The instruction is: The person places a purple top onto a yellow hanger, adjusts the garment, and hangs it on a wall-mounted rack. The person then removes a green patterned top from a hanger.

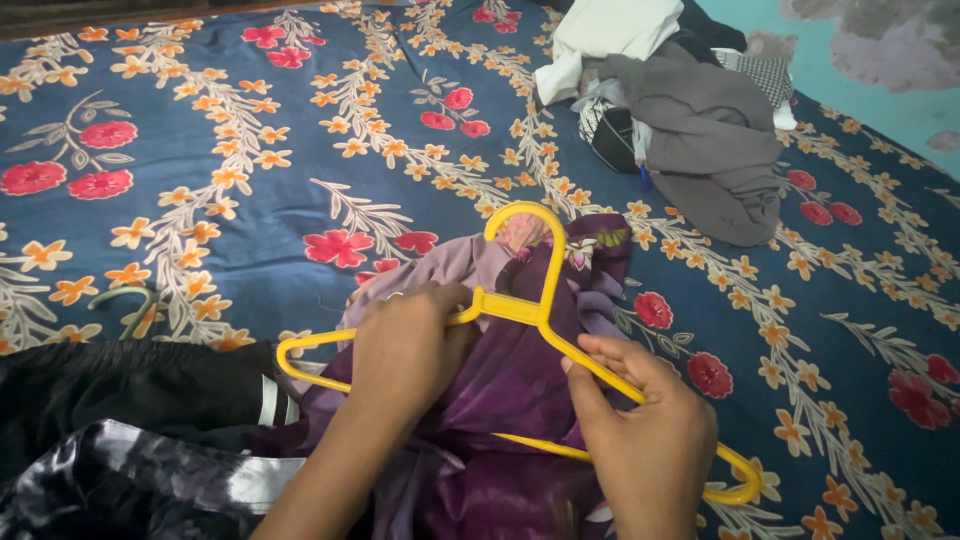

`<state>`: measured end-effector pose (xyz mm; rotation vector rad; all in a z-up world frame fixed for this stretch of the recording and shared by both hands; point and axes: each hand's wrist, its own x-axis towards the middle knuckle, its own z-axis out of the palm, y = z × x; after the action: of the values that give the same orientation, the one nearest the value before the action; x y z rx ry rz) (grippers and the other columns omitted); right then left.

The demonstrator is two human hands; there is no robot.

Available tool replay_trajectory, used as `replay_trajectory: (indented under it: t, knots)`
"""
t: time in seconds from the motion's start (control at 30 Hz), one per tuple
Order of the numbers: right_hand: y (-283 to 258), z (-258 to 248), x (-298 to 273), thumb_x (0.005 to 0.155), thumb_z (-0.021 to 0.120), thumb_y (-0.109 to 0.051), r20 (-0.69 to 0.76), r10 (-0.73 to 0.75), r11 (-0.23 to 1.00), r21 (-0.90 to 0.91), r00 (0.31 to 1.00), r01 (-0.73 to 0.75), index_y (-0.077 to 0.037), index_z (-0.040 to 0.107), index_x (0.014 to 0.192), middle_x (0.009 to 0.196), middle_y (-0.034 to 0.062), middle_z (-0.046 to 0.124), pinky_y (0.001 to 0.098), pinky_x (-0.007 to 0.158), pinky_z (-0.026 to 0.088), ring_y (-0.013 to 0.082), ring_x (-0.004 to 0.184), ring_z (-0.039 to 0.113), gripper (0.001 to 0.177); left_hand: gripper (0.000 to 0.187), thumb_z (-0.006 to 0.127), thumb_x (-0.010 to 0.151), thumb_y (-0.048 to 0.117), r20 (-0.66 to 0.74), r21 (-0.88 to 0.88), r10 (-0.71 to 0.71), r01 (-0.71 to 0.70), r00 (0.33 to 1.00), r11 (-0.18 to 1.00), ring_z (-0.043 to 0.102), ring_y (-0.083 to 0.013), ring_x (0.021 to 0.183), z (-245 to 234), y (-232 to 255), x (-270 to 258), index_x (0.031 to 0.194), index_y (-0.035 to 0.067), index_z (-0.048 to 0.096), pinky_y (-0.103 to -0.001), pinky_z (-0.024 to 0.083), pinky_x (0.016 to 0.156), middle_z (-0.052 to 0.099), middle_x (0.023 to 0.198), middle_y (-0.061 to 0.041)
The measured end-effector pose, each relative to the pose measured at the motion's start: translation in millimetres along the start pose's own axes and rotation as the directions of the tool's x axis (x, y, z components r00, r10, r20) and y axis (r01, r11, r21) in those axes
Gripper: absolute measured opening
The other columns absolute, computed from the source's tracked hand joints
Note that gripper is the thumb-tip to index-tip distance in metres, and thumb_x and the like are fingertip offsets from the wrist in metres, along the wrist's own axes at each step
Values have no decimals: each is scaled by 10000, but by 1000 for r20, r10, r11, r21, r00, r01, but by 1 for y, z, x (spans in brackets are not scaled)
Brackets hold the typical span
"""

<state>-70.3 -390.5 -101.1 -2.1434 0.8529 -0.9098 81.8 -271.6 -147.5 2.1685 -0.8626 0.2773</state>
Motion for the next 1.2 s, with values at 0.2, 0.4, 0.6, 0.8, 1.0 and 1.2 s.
replay_trajectory:
  t: [0.2, 0.4, 0.6, 0.8, 1.0, 1.2]
  knots:
    - [-4, -2, 0, 769, 809, -69, 15, 84, 993, 78, 996, -85, -49, 786, 1008, 925, 50, 827, 254, 704, 605, 95, 860, 789, 241, 169, 775, 719, 178, -163, 74, 25, -13, 986, 997, 706, -308, 822, -6, 9, 1, 885, 150, 772, -480, 495, 793, 752, 893, -52]
    - [-9, -8, 2, 788, 805, -56, -1, -68, 981, 182, 998, 67, -28, 767, 1053, 984, 58, 820, 237, 796, 587, 99, 895, 779, 269, 169, 692, 787, 112, -233, 45, 90, -81, 968, 996, 701, -305, 831, -24, 24, 1, 947, 153, 724, -448, 447, 778, 738, 898, -45]
    - [-27, -23, 0, 771, 822, -51, 38, -84, 988, 132, 996, 79, -30, 764, 1085, 908, 76, 814, 240, 775, 581, 99, 833, 773, 320, 197, 654, 809, 118, -284, 63, 99, -85, 954, 994, 678, -309, 781, -57, 39, -4, 1001, 137, 692, -428, 447, 722, 746, 919, -59]
    - [-56, -38, -9, 770, 813, -34, 82, -46, 978, 207, 996, 28, -37, 770, 1121, 853, 93, 797, 268, 696, 578, 115, 783, 736, 354, 270, 701, 801, 117, -350, 159, 258, -214, 900, 964, 704, -253, 813, -117, 62, -12, 1069, 127, 672, -410, 427, 695, 729, 926, -38]
    - [-92, -44, -23, 816, 770, -29, 97, -261, 935, 272, 960, 227, -5, 758, 1100, 942, 65, 831, 229, 768, 604, 69, 861, 775, 284, 247, 731, 817, 126, -366, 309, 326, -217, 872, 926, 695, -230, 794, -181, 78, -24, 1059, 113, 679, -403, 389, 665, 708, 897, -31]
    - [-113, -40, -43, 810, 775, -41, 69, -280, 922, 299, 958, 248, -30, 770, 1126, 922, 33, 837, 203, 584, 518, 44, 767, 751, 315, 142, 729, 903, 149, -411, 347, 330, -189, 850, 919, 685, -213, 776, -216, 85, -37, 1035, 124, 683, -392, 353, 648, 708, 875, -18]
